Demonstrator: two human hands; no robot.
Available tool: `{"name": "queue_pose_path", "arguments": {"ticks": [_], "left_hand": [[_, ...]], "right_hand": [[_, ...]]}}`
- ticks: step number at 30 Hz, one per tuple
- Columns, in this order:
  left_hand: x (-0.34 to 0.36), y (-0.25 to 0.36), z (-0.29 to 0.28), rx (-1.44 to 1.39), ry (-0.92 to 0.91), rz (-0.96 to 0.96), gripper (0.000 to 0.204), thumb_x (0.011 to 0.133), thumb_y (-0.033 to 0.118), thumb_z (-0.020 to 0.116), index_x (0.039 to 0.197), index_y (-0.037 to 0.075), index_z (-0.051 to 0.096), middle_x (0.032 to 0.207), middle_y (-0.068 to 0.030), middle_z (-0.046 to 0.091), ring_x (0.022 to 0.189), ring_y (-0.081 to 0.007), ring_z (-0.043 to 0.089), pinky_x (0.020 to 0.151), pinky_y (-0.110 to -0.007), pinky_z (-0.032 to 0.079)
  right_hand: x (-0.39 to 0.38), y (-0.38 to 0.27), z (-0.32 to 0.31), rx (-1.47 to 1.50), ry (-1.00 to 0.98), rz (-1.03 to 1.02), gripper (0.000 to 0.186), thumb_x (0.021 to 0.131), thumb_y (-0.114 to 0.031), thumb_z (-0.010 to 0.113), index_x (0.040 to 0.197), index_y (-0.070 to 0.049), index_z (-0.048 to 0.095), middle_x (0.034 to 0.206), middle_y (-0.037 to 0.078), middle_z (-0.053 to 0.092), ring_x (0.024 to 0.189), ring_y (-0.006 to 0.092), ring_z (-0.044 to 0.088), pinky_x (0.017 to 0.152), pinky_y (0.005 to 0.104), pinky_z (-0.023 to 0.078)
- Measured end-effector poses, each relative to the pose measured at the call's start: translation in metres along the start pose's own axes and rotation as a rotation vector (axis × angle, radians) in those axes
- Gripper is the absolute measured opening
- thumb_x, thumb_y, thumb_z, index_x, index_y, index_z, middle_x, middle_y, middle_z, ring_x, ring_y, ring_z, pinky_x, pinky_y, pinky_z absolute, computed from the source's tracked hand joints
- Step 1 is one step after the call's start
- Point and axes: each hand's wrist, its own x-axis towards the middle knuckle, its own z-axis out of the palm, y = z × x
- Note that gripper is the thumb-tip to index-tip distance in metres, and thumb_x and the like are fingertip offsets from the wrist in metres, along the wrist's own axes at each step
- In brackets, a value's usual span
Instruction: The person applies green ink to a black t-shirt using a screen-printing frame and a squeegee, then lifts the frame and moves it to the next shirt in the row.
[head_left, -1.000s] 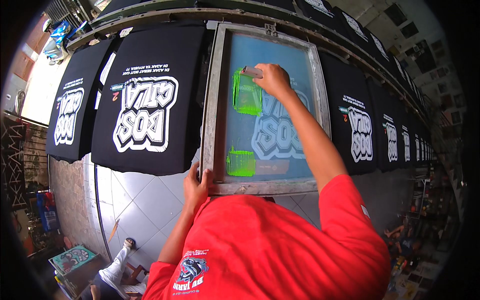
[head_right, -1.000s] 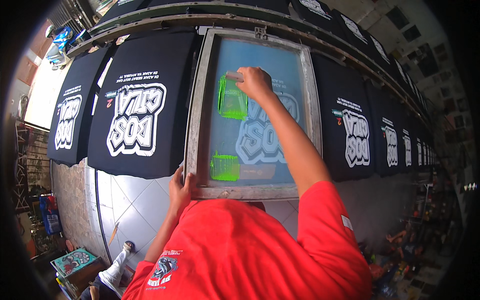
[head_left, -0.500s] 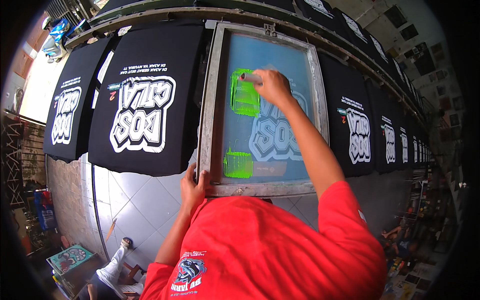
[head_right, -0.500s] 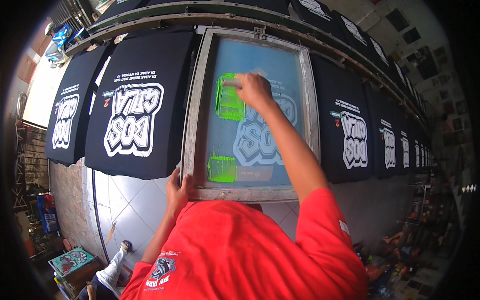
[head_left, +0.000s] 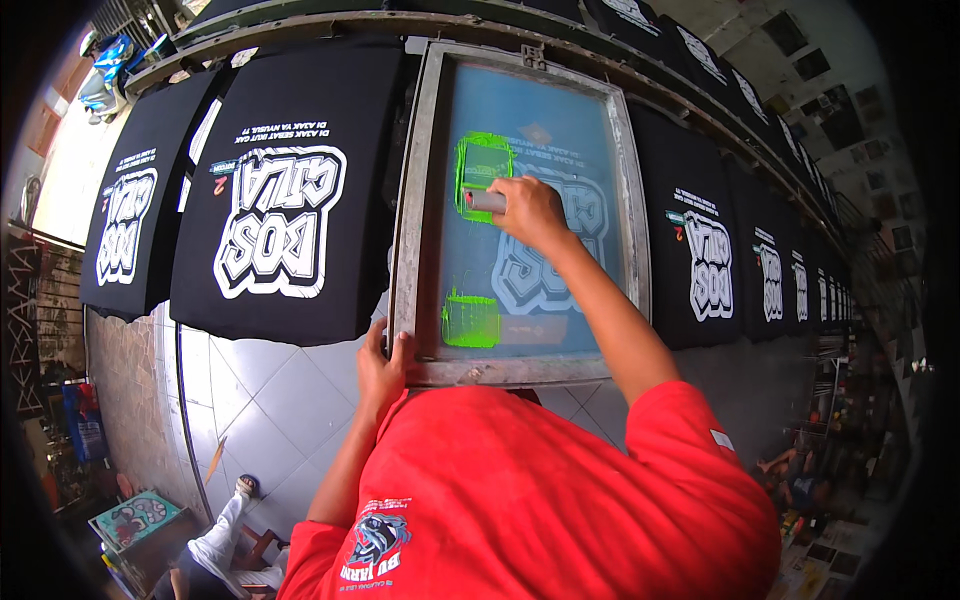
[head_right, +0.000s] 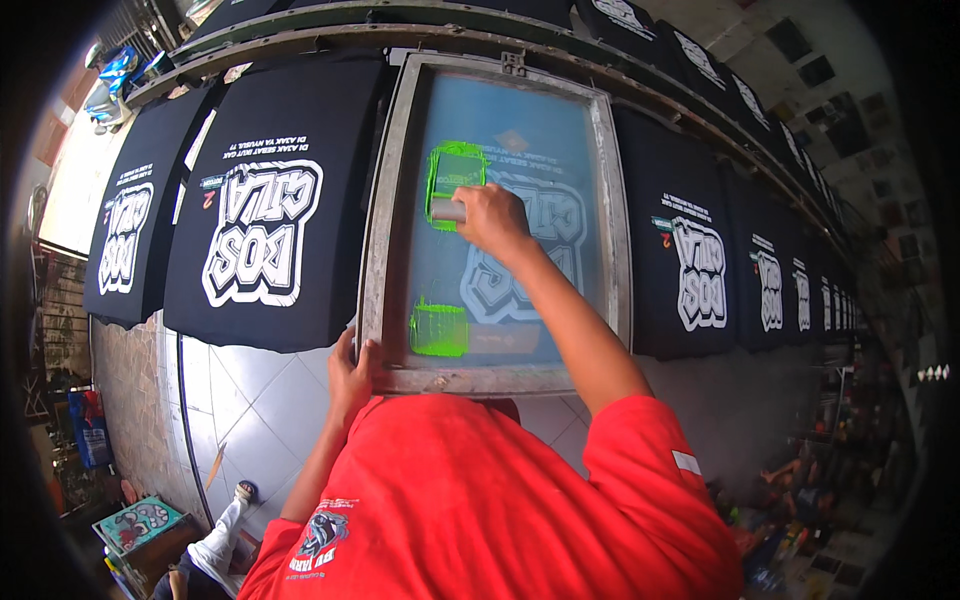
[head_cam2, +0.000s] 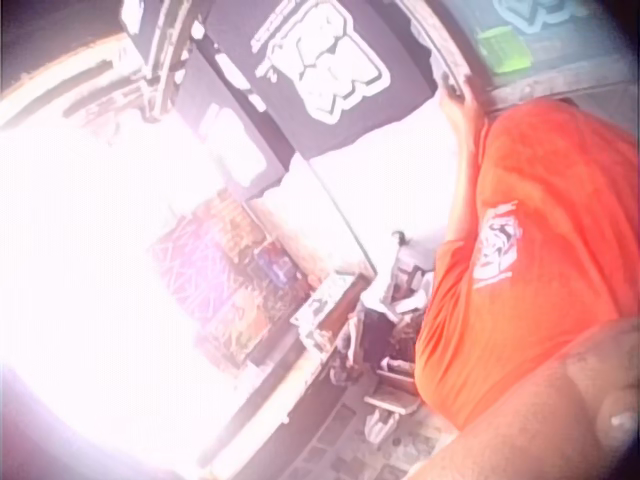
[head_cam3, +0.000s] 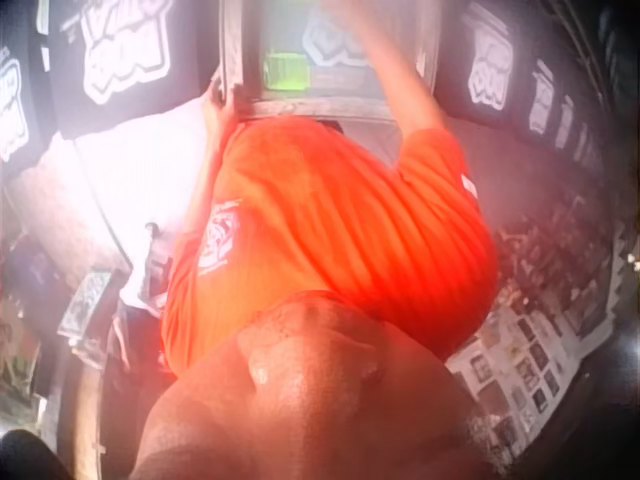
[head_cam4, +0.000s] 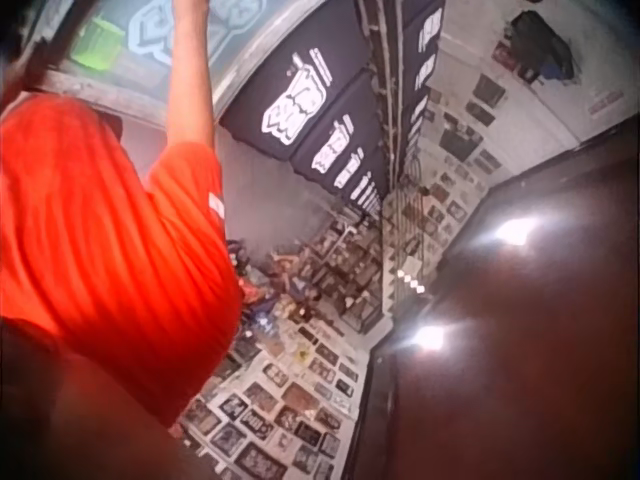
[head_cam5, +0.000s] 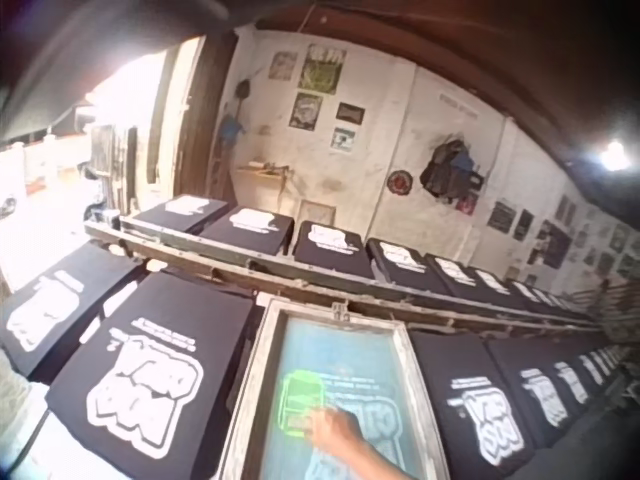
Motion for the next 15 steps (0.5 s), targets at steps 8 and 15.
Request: {"name": "queue_pose_path", "arguments": {"ticks": [8, 15], "left_hand": [[-0.003, 0.016, -0.007, 0.129, -0.016, 0.062, 0.053, 0.087, 0.035, 0.059, 0.120, -0.005, 0.051, 0.088, -0.0288, 0.063, 0.085, -0.0373, 0.064, 0.075, -0.041, 0.049], [-0.002, 0.022, -0.010, 0.041, -0.117, -0.015, 0.051, 0.090, 0.032, 0.057, 0.123, -0.006, 0.050, 0.091, -0.0229, 0.064, 0.081, -0.0276, 0.064, 0.070, -0.036, 0.049]], "right_hand": [[-0.022, 0.053, -0.011, 0.878, 0.149, 0.410, 0.027, 0.071, -0.019, 0.069, 0.093, -0.004, 0.065, 0.078, 0.007, 0.065, 0.071, 0.0180, 0.063, 0.063, 0.0321, 0.049], [-0.102, 0.058, -0.002, 1.765, 0.302, 0.838, 0.033, 0.081, -0.029, 0.070, 0.106, -0.013, 0.057, 0.097, 0.000, 0.060, 0.083, 0.0110, 0.057, 0.062, 0.0252, 0.045]]}}
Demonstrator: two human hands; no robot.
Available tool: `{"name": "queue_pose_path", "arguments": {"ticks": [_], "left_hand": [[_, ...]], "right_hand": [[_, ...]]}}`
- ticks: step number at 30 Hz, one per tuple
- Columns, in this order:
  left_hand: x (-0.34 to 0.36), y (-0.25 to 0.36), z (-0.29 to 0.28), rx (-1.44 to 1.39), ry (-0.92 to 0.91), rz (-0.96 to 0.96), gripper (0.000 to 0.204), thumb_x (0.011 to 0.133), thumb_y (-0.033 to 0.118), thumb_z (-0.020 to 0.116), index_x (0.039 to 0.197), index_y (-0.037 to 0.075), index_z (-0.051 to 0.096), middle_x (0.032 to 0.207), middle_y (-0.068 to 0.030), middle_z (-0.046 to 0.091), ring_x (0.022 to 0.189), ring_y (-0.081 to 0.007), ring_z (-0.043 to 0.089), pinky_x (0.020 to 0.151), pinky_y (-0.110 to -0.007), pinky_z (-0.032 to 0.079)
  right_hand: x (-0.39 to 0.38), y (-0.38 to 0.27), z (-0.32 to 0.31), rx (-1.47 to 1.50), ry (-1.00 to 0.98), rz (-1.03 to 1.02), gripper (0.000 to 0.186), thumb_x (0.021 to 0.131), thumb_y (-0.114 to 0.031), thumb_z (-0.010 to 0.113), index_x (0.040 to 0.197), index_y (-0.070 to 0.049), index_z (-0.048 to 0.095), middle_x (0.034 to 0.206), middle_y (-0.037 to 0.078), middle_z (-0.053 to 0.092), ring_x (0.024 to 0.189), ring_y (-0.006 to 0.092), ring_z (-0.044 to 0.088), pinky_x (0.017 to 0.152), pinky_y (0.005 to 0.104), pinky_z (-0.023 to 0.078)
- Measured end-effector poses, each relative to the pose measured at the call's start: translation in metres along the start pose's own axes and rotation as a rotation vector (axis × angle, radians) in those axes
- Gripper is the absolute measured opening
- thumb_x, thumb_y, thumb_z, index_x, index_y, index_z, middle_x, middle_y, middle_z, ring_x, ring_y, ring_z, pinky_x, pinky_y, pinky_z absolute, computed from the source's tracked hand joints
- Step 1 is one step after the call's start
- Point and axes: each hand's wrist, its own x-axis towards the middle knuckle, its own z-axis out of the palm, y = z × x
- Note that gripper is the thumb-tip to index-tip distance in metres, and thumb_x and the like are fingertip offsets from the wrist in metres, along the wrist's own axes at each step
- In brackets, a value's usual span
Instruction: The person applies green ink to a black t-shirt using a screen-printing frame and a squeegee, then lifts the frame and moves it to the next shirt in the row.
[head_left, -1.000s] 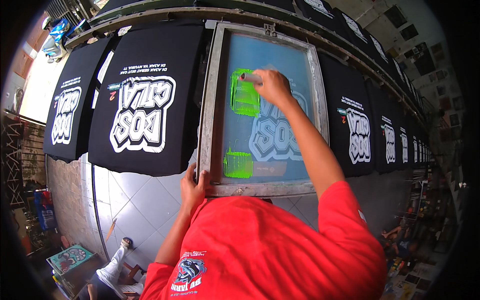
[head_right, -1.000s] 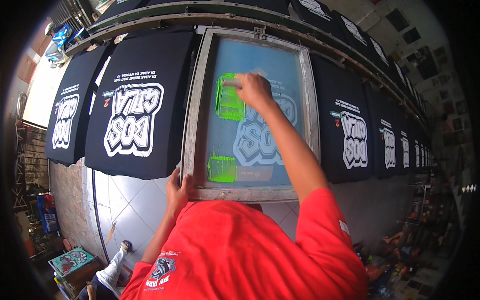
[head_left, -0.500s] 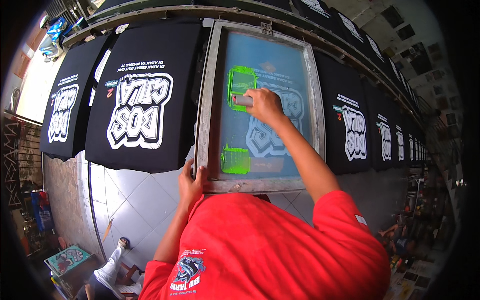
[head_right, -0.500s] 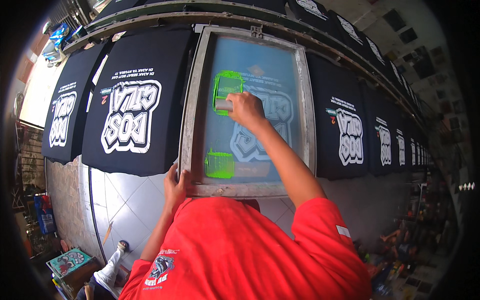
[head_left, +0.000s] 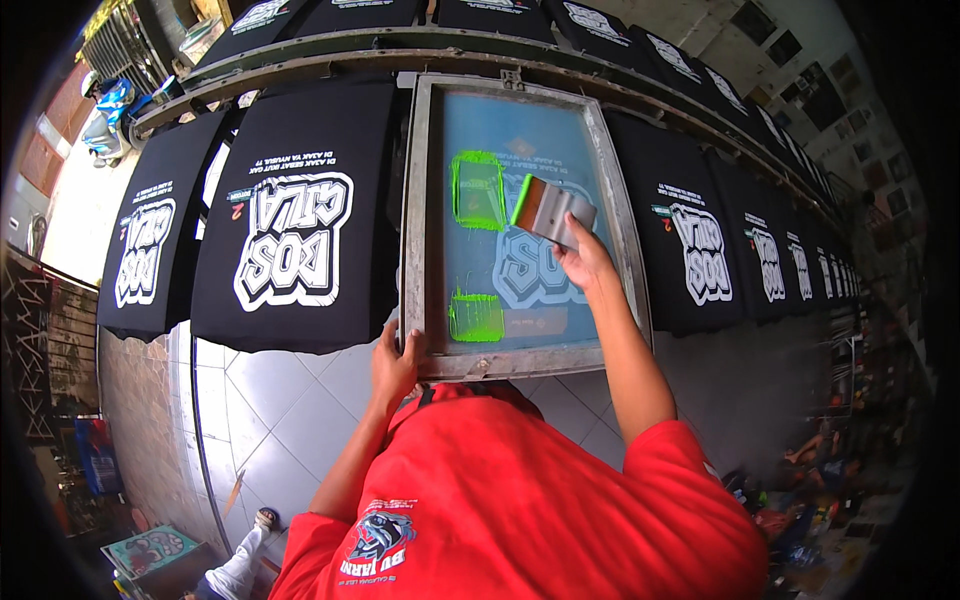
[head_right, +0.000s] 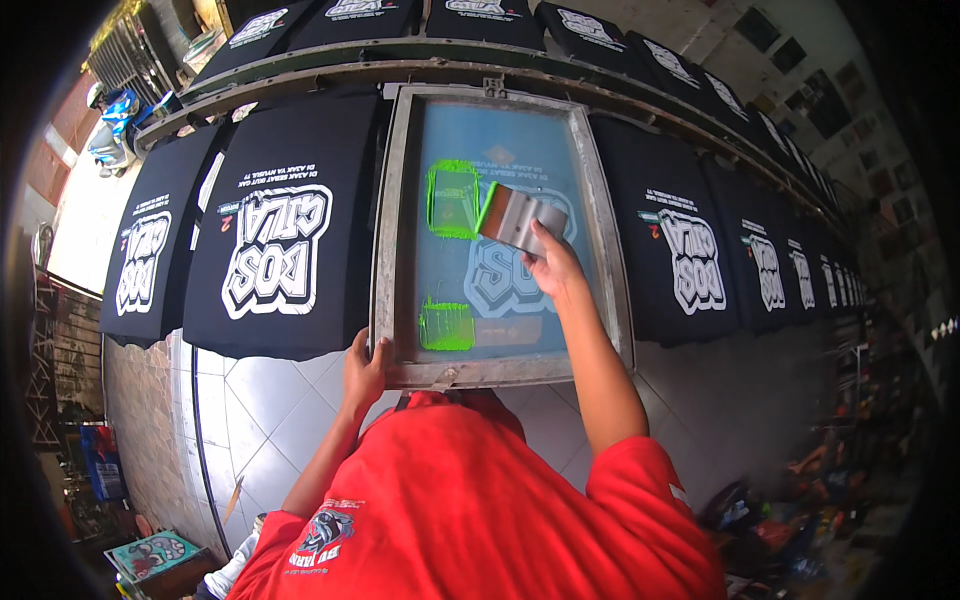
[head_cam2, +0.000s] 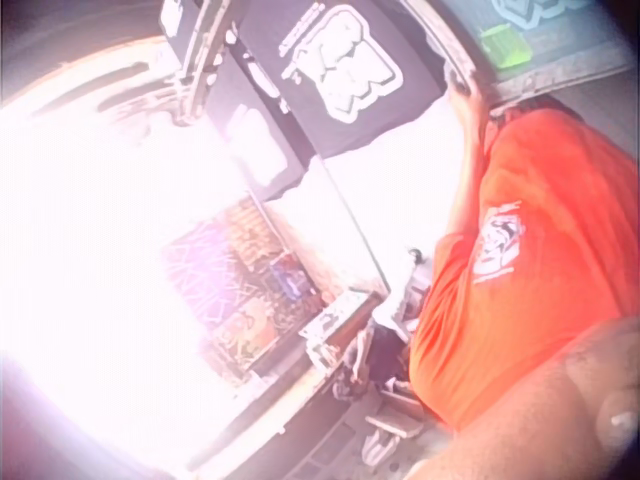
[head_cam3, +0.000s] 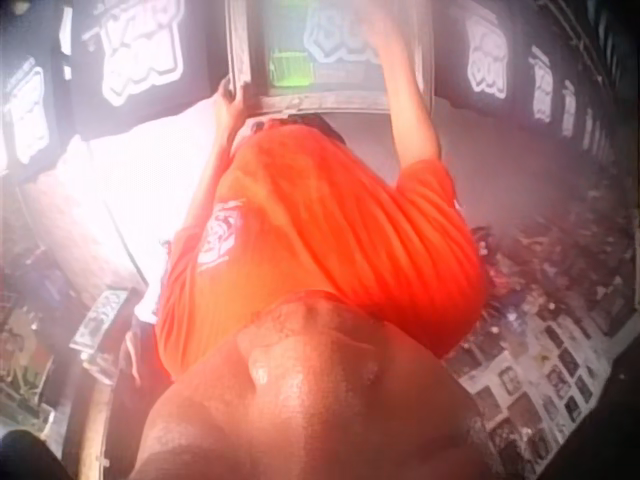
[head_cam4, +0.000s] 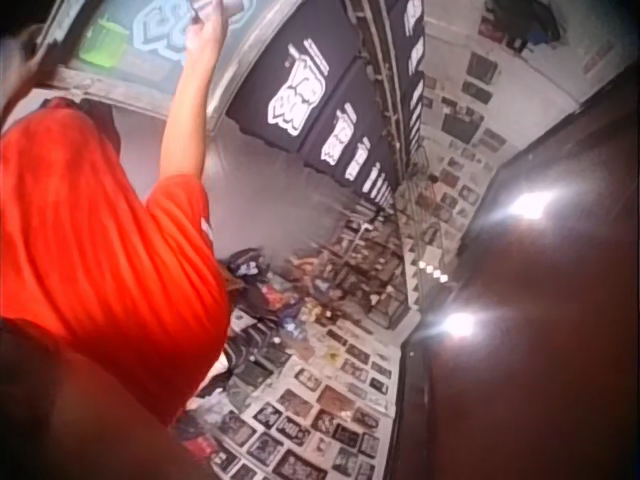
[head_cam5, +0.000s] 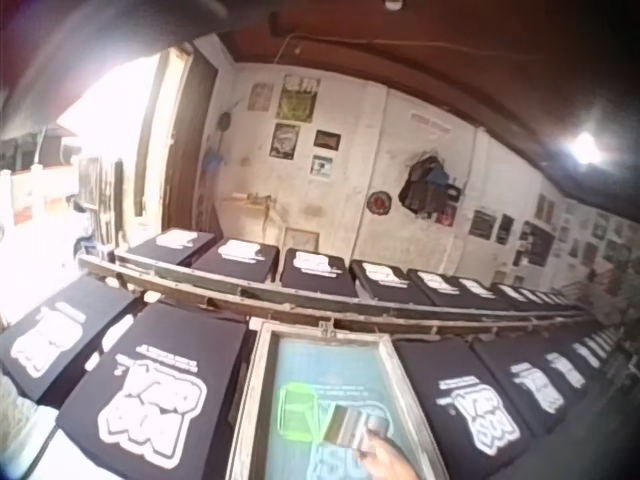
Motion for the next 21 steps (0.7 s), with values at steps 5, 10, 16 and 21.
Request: {"name": "queue_pose_path", "arguments": {"ticks": [5, 10, 16, 21], "left_hand": [[0.034, -0.071, 0.018, -0.112, -0.019, 0.070, 0.054, 0.091, 0.030, 0.055, 0.127, -0.008, 0.044, 0.098, -0.0254, 0.064, 0.080, -0.0270, 0.065, 0.073, -0.033, 0.050], [0.032, -0.020, 0.013, -0.277, -0.082, -0.041, 0.037, 0.095, 0.029, 0.050, 0.110, -0.005, 0.052, 0.083, -0.0120, 0.062, 0.070, -0.0163, 0.059, 0.062, -0.029, 0.048], [0.029, -0.007, 0.011, -0.252, -0.102, -0.021, 0.031, 0.097, 0.030, 0.048, 0.092, 0.000, 0.053, 0.066, -0.0014, 0.052, 0.054, -0.0074, 0.047, 0.047, -0.026, 0.041], [0.019, 0.020, -0.002, -0.226, -0.108, -0.119, 0.032, 0.097, 0.029, 0.049, 0.082, 0.001, 0.049, 0.058, 0.0009, 0.046, 0.051, -0.0066, 0.043, 0.043, -0.027, 0.037]], "right_hand": [[-0.051, -0.001, -0.046, 0.170, 0.028, -0.003, 0.033, 0.084, -0.031, 0.067, 0.110, -0.015, 0.055, 0.100, -0.002, 0.060, 0.086, 0.0102, 0.055, 0.065, 0.0251, 0.045], [-0.086, -0.018, -0.122, 0.091, 0.158, -0.248, 0.040, 0.083, -0.027, 0.066, 0.117, -0.009, 0.054, 0.111, 0.002, 0.060, 0.104, 0.0155, 0.054, 0.088, 0.0311, 0.043], [-0.102, -0.022, -0.204, 0.016, 0.253, -0.214, 0.047, 0.083, -0.026, 0.065, 0.121, -0.003, 0.052, 0.119, 0.005, 0.058, 0.113, 0.0199, 0.052, 0.101, 0.0354, 0.034], [-0.103, -0.024, -0.229, 0.047, 0.187, -0.171, 0.045, 0.082, -0.024, 0.066, 0.121, -0.005, 0.052, 0.115, 0.005, 0.059, 0.110, 0.0203, 0.054, 0.099, 0.0362, 0.037]]}}
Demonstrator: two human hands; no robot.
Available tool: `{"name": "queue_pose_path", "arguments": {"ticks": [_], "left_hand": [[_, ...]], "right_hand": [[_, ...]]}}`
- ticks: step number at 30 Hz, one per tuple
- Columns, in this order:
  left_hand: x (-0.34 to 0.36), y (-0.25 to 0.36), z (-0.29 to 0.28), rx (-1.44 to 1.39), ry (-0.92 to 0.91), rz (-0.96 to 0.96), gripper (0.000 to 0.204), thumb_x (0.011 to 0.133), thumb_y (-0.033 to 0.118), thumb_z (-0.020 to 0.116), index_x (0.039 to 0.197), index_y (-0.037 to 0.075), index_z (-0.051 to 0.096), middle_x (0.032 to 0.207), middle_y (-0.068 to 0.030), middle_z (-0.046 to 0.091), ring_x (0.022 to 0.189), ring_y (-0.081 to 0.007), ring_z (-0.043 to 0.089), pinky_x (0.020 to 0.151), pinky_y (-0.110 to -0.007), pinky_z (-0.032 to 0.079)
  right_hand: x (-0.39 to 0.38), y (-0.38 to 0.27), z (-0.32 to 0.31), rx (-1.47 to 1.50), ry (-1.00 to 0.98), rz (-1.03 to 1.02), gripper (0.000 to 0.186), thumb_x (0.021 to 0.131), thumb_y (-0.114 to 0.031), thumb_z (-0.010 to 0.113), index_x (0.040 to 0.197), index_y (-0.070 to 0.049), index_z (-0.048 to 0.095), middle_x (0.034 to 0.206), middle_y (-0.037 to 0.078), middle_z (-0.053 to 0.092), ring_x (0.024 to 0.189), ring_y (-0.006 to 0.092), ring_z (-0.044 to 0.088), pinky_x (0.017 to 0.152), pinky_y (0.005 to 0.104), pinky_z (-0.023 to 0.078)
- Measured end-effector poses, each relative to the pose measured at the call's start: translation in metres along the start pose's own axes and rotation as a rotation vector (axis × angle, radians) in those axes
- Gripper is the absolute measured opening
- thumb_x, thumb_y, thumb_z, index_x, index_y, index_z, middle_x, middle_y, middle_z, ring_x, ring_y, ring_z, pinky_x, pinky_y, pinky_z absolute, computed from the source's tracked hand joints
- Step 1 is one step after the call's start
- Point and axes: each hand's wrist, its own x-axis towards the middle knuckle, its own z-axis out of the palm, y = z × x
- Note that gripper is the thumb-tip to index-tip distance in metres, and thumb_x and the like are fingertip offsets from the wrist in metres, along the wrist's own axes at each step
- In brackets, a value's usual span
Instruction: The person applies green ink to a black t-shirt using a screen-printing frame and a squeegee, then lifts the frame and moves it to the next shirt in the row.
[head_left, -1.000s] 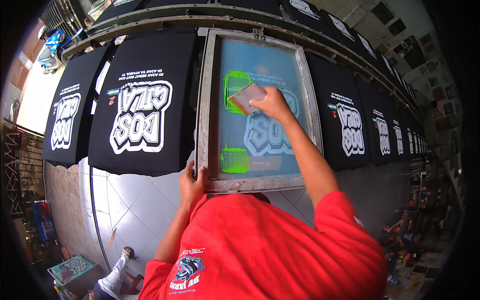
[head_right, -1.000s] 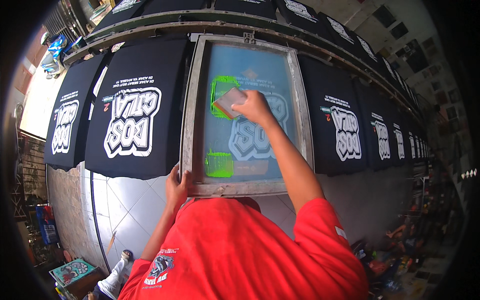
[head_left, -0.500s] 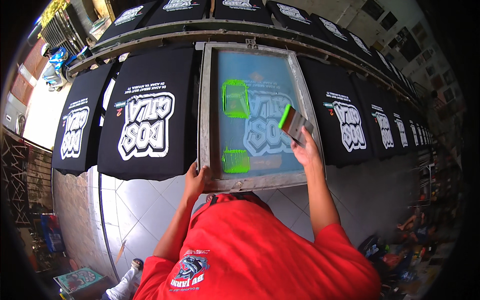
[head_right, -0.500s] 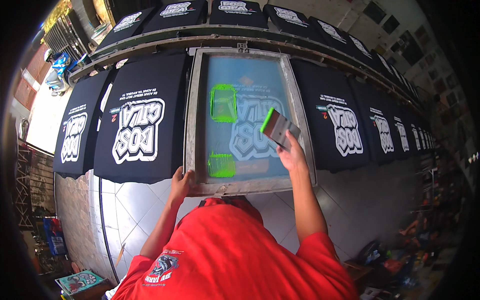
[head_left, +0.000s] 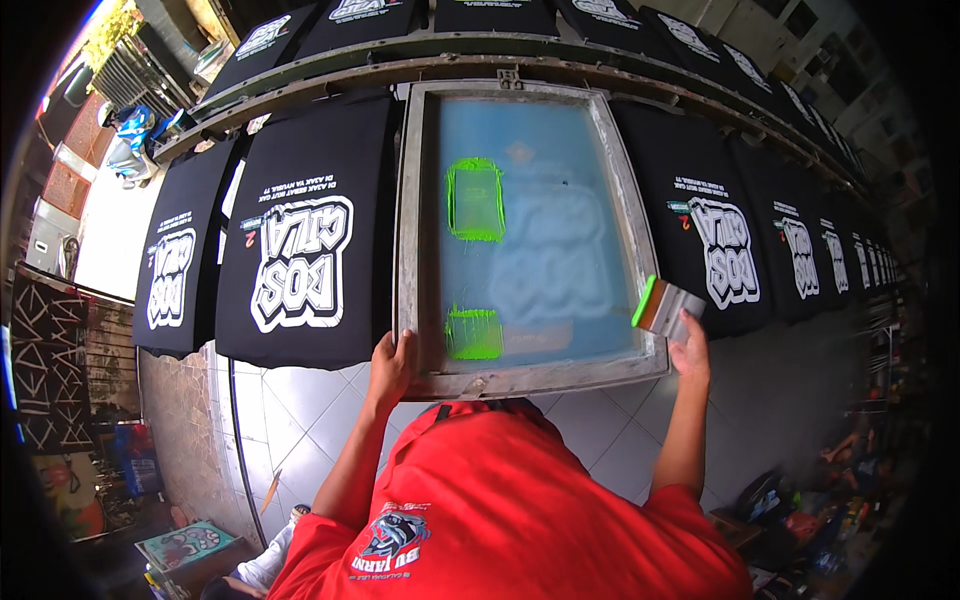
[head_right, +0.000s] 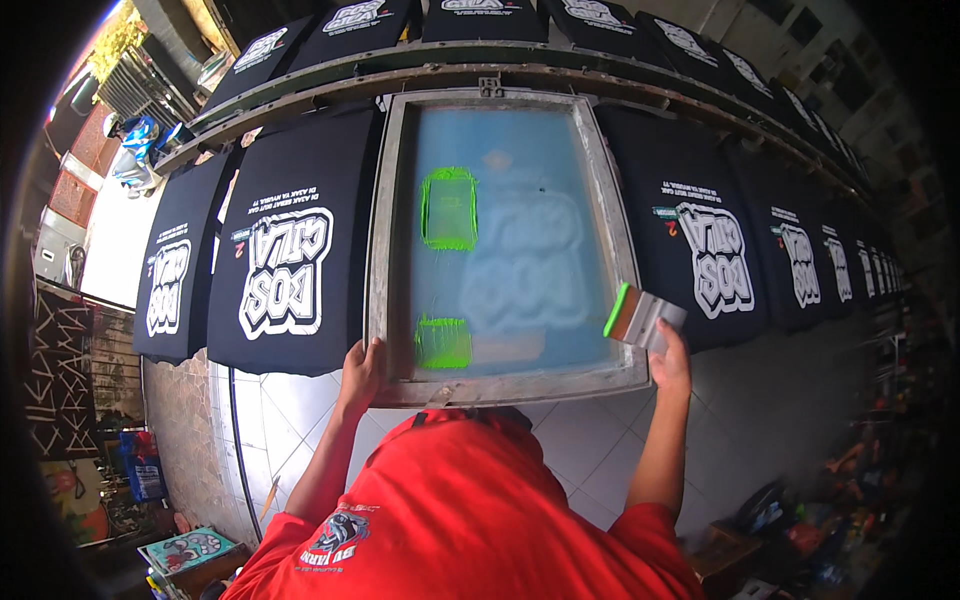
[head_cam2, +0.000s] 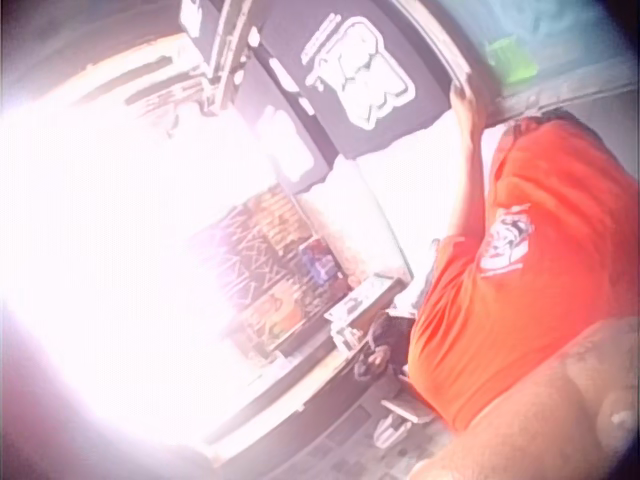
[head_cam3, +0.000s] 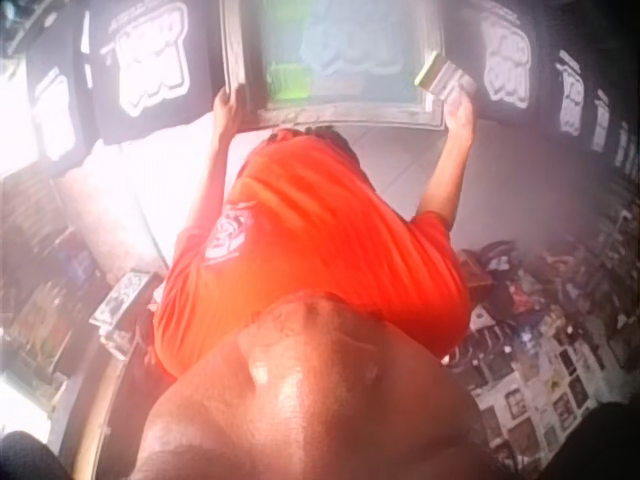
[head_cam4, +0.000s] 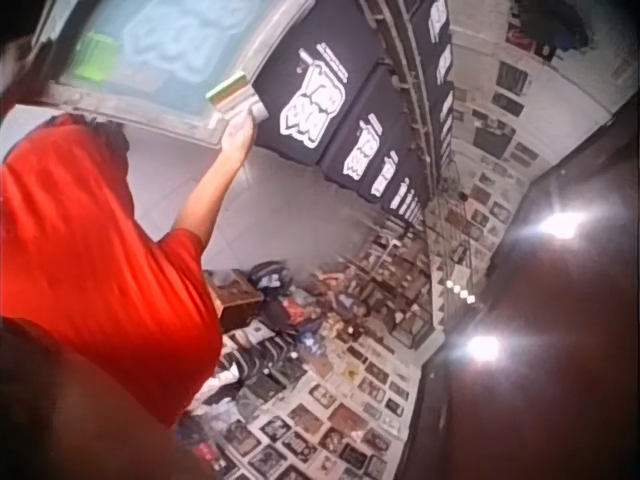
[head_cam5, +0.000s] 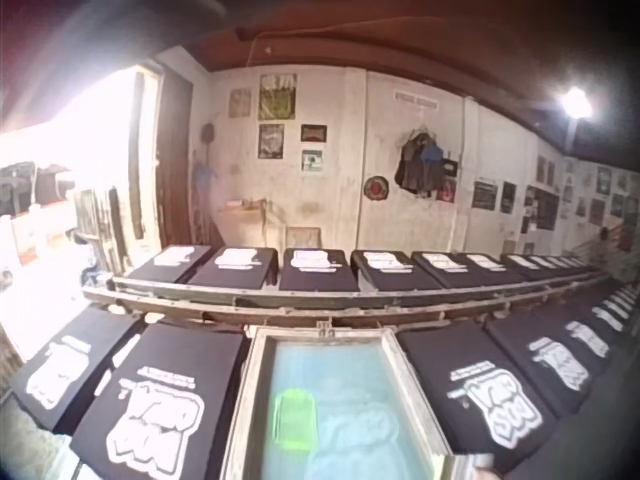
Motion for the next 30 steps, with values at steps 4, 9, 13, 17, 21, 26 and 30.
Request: {"name": "queue_pose_path", "arguments": {"ticks": [4, 9, 13, 17, 21, 26, 30], "left_hand": [[-0.006, 0.003, -0.015, 0.132, 0.075, 0.083, 0.035, 0.096, 0.029, 0.050, 0.075, 0.001, 0.047, 0.056, -0.0006, 0.044, 0.052, -0.0072, 0.040, 0.043, -0.028, 0.034], [0.002, -0.024, -0.086, 0.188, 0.142, 0.187, 0.037, 0.096, 0.030, 0.049, 0.075, 0.000, 0.047, 0.057, -0.0017, 0.044, 0.052, -0.0076, 0.038, 0.045, -0.029, 0.034], [0.010, -0.032, -0.180, 0.125, 0.153, 0.207, 0.034, 0.097, 0.029, 0.047, 0.078, 0.001, 0.050, 0.059, 0.0000, 0.046, 0.052, -0.0068, 0.039, 0.045, -0.028, 0.035], [0.022, -0.045, -0.301, 0.049, 0.159, 0.189, 0.031, 0.098, 0.030, 0.045, 0.080, 0.005, 0.053, 0.057, 0.0028, 0.043, 0.046, -0.0056, 0.041, 0.040, -0.024, 0.035], [0.019, -0.041, -0.396, 0.173, 0.221, 0.187, 0.035, 0.099, 0.033, 0.041, 0.081, 0.006, 0.052, 0.057, 0.0040, 0.040, 0.047, -0.0042, 0.037, 0.038, -0.022, 0.029], [0.021, -0.058, -0.471, 0.104, 0.173, 0.171, 0.036, 0.099, 0.034, 0.041, 0.072, 0.010, 0.042, 0.055, 0.0070, 0.034, 0.046, -0.0022, 0.029, 0.039, -0.022, 0.022], [0.024, -0.068, -0.487, 0.127, 0.185, 0.176, 0.036, 0.099, 0.034, 0.041, 0.072, 0.011, 0.043, 0.055, 0.0075, 0.034, 0.046, -0.0018, 0.028, 0.040, -0.022, 0.023]], "right_hand": [[-0.012, -0.013, 0.009, 0.107, -0.041, 0.055, 0.046, 0.082, -0.023, 0.066, 0.122, -0.005, 0.051, 0.117, 0.005, 0.058, 0.111, 0.0205, 0.053, 0.101, 0.0372, 0.036], [-0.060, 0.017, 0.068, 0.106, 0.031, 0.004, 0.048, 0.084, -0.023, 0.063, 0.125, -0.004, 0.048, 0.122, 0.005, 0.056, 0.117, 0.0205, 0.049, 0.105, 0.0386, 0.031], [-0.094, 0.066, 0.132, 0.253, -0.060, 0.017, 0.051, 0.083, -0.020, 0.064, 0.128, -0.004, 0.046, 0.127, 0.005, 0.053, 0.121, 0.0203, 0.045, 0.108, 0.0394, 0.027], [-0.126, 0.133, 0.237, 0.299, -0.188, 0.006, 0.045, 0.082, -0.021, 0.064, 0.122, -0.003, 0.052, 0.121, 0.006, 0.057, 0.118, 0.0215, 0.049, 0.107, 0.0396, 0.029], [-0.150, 0.196, 0.320, 0.290, -0.177, 0.024, 0.047, 0.078, -0.023, 0.069, 0.119, -0.005, 0.053, 0.119, 0.006, 0.058, 0.116, 0.0213, 0.049, 0.106, 0.0418, 0.029], [-0.170, 0.231, 0.384, 0.294, -0.230, 0.052, 0.044, 0.080, -0.022, 0.067, 0.119, -0.006, 0.053, 0.118, 0.005, 0.058, 0.114, 0.0198, 0.051, 0.103, 0.0408, 0.032], [-0.174, 0.238, 0.406, 0.271, -0.226, 0.065, 0.042, 0.081, -0.021, 0.066, 0.119, -0.005, 0.053, 0.117, 0.005, 0.058, 0.113, 0.0196, 0.051, 0.102, 0.0402, 0.033]]}}
